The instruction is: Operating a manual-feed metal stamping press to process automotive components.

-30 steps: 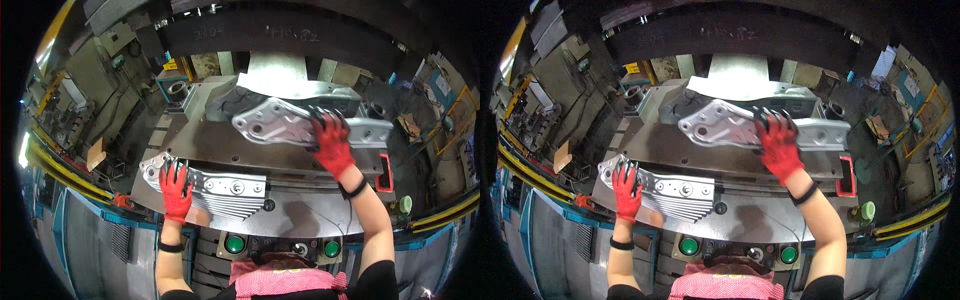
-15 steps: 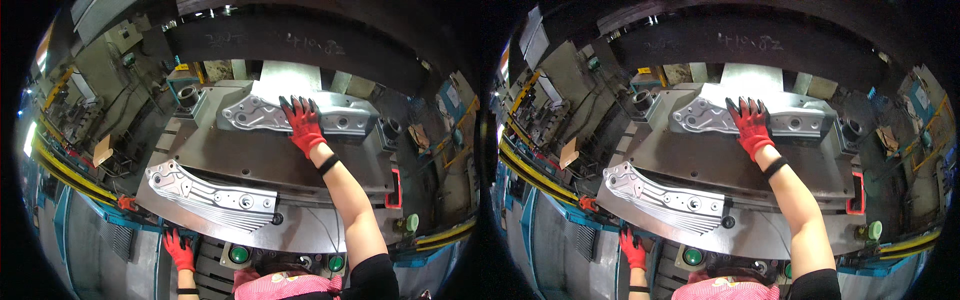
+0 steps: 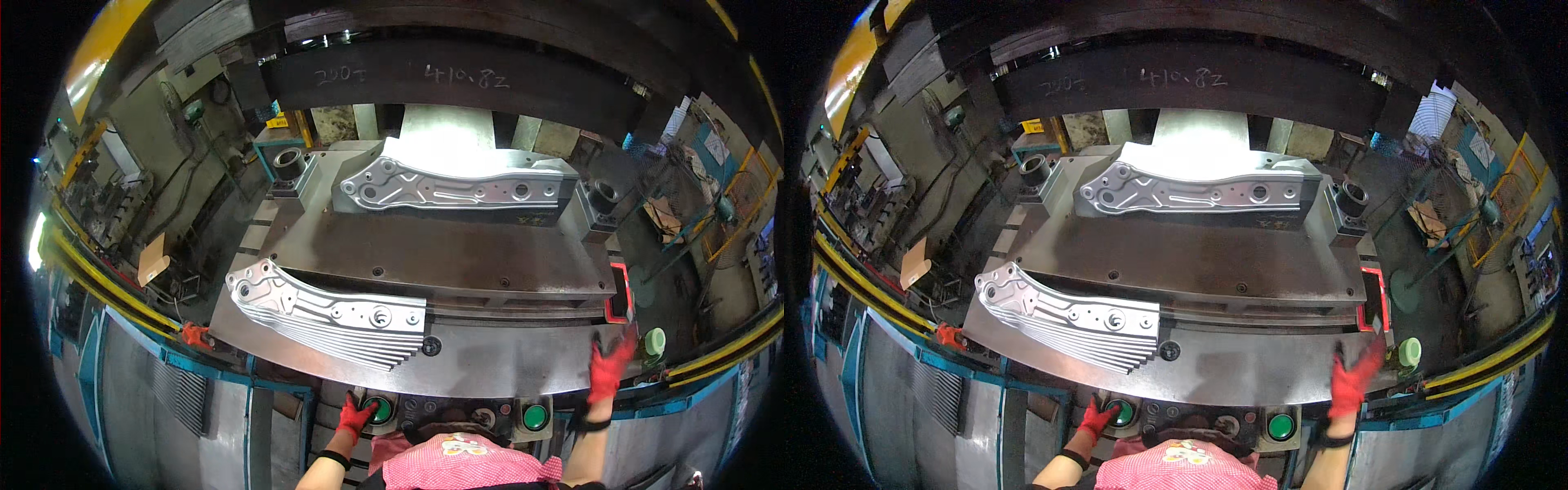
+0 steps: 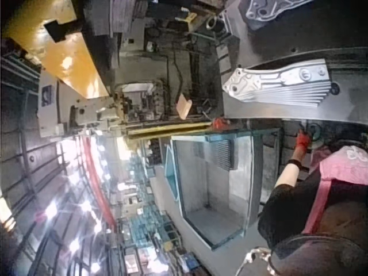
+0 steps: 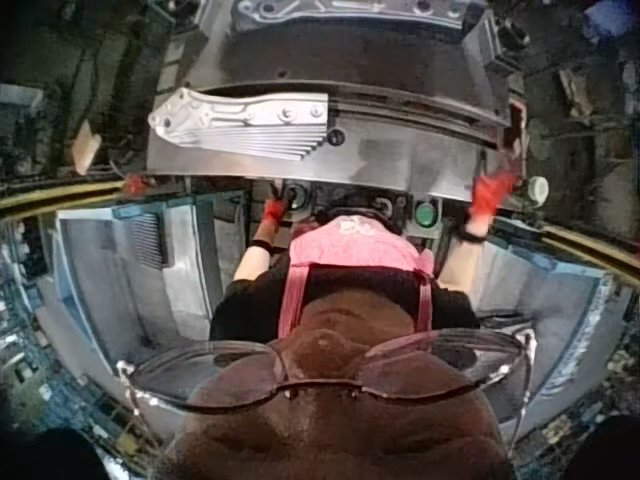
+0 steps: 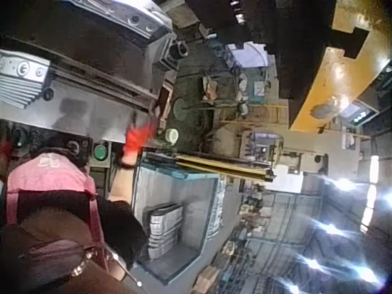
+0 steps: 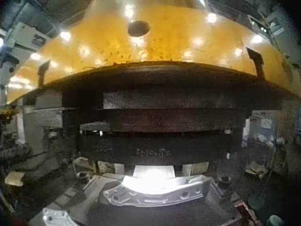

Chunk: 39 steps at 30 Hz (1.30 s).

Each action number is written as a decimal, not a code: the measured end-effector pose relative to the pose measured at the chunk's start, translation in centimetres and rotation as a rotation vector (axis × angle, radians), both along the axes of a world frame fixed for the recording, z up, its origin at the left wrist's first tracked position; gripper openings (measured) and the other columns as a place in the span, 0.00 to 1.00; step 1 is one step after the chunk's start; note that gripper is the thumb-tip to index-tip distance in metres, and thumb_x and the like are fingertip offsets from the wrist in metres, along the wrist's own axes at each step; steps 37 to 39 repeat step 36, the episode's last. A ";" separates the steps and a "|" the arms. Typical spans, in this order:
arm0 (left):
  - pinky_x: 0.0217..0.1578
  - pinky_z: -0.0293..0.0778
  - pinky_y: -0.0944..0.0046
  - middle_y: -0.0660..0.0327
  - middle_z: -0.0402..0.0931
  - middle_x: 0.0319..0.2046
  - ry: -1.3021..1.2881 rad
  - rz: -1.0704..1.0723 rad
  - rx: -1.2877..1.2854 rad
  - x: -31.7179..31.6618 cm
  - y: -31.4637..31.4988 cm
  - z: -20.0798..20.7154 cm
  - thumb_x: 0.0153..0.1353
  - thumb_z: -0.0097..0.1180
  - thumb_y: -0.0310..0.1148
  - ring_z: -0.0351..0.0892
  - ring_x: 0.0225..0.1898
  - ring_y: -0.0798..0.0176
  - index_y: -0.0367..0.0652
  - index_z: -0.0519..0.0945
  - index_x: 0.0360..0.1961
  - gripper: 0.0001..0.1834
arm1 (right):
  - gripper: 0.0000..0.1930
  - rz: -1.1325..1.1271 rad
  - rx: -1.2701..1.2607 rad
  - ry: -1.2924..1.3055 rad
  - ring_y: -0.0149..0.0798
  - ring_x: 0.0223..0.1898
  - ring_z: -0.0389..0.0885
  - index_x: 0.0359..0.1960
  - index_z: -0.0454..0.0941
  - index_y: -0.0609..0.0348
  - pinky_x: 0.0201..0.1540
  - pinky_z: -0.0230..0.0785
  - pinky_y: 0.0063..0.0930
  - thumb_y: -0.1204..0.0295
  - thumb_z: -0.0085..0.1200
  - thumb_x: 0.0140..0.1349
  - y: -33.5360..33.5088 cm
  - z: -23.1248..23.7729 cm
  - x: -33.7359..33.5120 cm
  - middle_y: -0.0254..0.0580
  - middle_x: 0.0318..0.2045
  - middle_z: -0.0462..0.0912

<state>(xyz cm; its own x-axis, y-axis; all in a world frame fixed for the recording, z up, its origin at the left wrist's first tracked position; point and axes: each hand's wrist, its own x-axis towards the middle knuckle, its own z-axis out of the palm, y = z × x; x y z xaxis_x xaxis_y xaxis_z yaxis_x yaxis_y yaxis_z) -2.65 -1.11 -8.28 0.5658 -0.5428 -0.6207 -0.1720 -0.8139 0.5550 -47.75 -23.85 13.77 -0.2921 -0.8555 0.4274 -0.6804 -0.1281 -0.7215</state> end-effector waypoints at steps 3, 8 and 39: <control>0.61 0.57 0.60 0.43 0.53 0.63 0.085 -0.006 -0.075 0.9 -0.9 -2.2 0.30 0.72 0.57 0.54 0.64 0.51 0.36 0.45 0.66 0.68 | 0.39 -0.423 0.159 0.058 0.49 0.65 0.52 0.65 0.49 0.64 0.67 0.42 0.37 0.67 0.57 0.54 7.5 -11.7 -10.1 0.56 0.64 0.54; 0.61 0.57 0.61 0.43 0.54 0.63 0.088 -0.101 -0.063 1.2 -1.3 -2.3 0.21 0.75 0.57 0.55 0.64 0.52 0.29 0.43 0.64 0.75 | 0.33 0.030 0.903 -0.446 0.42 0.52 0.71 0.56 0.65 0.63 0.52 0.65 0.33 0.57 0.59 0.53 13.8 -32.8 -14.0 0.47 0.53 0.72; 0.58 0.62 0.58 0.43 0.57 0.61 -0.100 -0.163 -0.058 2.0 -0.9 -5.5 0.21 0.77 0.51 0.59 0.62 0.49 0.34 0.47 0.65 0.72 | 0.55 -0.062 0.858 -0.141 0.52 0.58 0.67 0.64 0.47 0.65 0.58 0.62 0.37 0.56 0.68 0.38 14.4 -33.2 -9.7 0.61 0.55 0.68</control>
